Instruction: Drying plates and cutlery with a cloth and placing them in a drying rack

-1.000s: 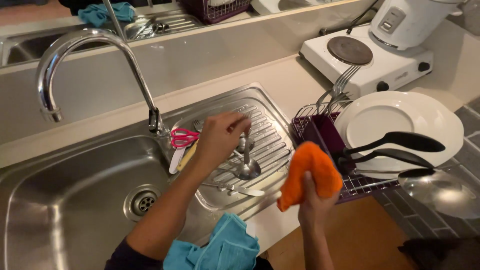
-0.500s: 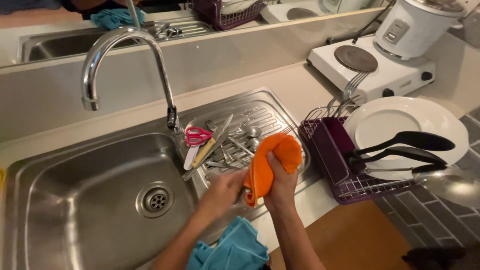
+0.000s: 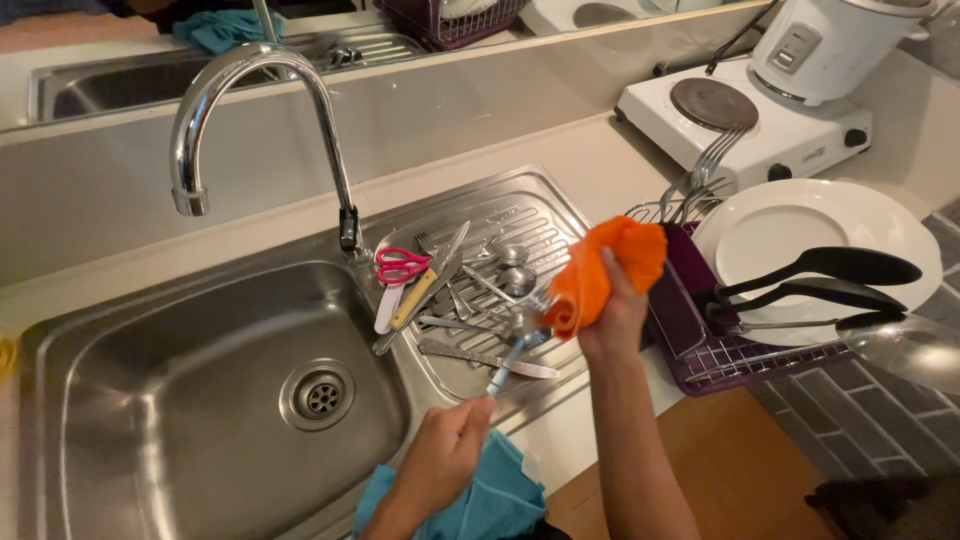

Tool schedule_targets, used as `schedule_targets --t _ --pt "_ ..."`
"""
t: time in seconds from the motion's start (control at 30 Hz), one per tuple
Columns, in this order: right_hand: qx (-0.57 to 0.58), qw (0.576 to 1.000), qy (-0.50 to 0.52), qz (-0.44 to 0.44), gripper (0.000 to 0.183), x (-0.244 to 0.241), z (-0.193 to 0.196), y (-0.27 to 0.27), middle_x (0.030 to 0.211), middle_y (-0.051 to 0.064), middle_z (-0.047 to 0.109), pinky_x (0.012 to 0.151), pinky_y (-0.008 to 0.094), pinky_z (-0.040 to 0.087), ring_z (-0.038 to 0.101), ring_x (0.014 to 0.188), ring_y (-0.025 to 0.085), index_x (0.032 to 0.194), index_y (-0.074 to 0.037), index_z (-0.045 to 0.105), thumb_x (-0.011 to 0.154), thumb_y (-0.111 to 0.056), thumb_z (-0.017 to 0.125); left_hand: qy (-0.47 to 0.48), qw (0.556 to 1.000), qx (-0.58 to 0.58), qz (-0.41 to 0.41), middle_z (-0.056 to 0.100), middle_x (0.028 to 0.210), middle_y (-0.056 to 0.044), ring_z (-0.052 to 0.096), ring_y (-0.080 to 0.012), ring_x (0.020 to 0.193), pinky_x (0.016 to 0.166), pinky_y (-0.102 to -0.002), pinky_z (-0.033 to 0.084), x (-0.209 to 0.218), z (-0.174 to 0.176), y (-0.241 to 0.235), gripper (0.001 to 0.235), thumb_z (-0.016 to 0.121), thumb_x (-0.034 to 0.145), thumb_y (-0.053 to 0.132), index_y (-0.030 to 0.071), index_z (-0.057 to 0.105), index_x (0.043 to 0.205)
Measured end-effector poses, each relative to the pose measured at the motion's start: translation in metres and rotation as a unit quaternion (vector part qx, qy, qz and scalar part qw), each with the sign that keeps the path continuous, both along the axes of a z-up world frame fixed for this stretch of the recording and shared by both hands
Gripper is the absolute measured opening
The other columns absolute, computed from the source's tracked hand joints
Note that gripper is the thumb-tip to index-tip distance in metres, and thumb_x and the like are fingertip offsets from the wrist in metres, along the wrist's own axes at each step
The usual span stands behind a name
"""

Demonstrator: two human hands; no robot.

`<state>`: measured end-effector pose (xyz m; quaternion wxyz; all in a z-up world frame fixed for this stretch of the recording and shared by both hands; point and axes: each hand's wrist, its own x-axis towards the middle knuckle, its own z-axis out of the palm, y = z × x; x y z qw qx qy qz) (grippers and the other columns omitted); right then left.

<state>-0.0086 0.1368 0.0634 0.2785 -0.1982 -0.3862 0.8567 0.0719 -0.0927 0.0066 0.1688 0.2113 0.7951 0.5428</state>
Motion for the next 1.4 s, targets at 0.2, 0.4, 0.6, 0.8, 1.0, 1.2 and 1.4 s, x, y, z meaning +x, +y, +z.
schedule_targets --t 0.2,0.4,0.6,0.8,1.0,1.2,1.4 --pt "-0.043 0.995 0.009 0.085 0.063 0.043 -0.051 -0.023 0.102 0.013 0.068 0.07 0.04 0.06 0.067 0.082 0.027 0.129 -0.004 0.058 0.081 -0.041 0.077 -0.071 0.984 0.144 0.077 0.041 0.051 0.001 0.04 -0.0128 0.049 0.053 -0.031 0.037 -0.011 -0.009 0.011 0.058 0.042 0.106 0.047 0.014 0.045 0.059" --pt "0.059 0.966 -0.068 0.244 0.042 0.065 -0.044 -0.048 0.087 0.011 0.07 0.063 0.034 0.055 0.067 0.073 0.023 0.109 0.0 0.065 0.073 -0.011 0.083 -0.227 0.971 0.069 -0.016 0.054 0.053 -0.008 0.048 -0.0143 0.043 0.045 -0.028 0.04 -0.011 -0.01 0.016 0.053 0.038 0.107 0.05 0.011 0.049 0.073" --pt "0.172 0.946 -0.124 0.245 0.042 0.087 -0.035 -0.023 0.072 0.012 0.064 0.05 0.04 0.057 0.064 0.059 0.026 0.106 0.003 0.068 0.067 -0.006 0.081 0.087 0.985 0.016 0.15 0.078 0.1 0.003 0.07 -0.0124 0.089 0.065 -0.03 0.048 -0.051 0.027 0.013 0.04 0.059 0.092 0.049 0.016 0.076 0.107" --pt "0.172 0.933 -0.126 0.292 0.058 0.083 -0.014 -0.006 0.074 0.007 0.06 0.053 0.03 0.048 0.057 0.062 0.016 0.115 0.001 0.062 0.062 -0.006 0.085 0.145 0.98 0.132 0.018 0.065 0.076 0.001 0.054 -0.0108 0.069 0.06 -0.029 0.04 -0.093 0.07 0.085 0.019 0.074 0.092 0.023 0.011 0.07 0.078" --pt "0.094 0.932 -0.081 0.34 0.066 0.113 -0.016 0.033 0.085 0.015 0.066 0.054 0.039 0.061 0.067 0.067 0.025 0.12 0.002 0.059 0.064 -0.017 0.09 0.142 0.966 0.218 0.004 0.064 0.074 0.004 0.048 -0.0087 0.067 0.06 -0.029 0.038 -0.11 0.091 0.147 0.021 0.073 0.094 0.025 0.01 0.072 0.08" --pt "0.102 0.944 -0.083 0.304 0.046 0.134 -0.061 0.096 0.077 0.015 0.066 0.042 0.041 0.057 0.064 0.055 0.025 0.107 0.005 0.064 0.069 -0.004 0.087 0.139 0.966 0.216 0.004 0.067 0.075 0.001 0.059 -0.0096 0.069 0.06 -0.024 0.046 -0.128 0.134 0.201 0.02 0.071 0.094 0.029 0.012 0.073 0.084" --pt "0.142 0.971 -0.157 0.108 0.055 0.117 -0.137 0.124 0.068 0.022 0.074 0.047 0.038 0.061 0.069 0.05 0.026 0.109 0.005 0.065 0.064 -0.011 0.093 0.255 0.904 0.334 0.072 0.075 0.095 -0.009 0.069 -0.0153 0.089 0.08 -0.024 0.057 -0.159 0.16 0.265 0.005 0.074 0.095 0.006 0.003 0.075 0.1"
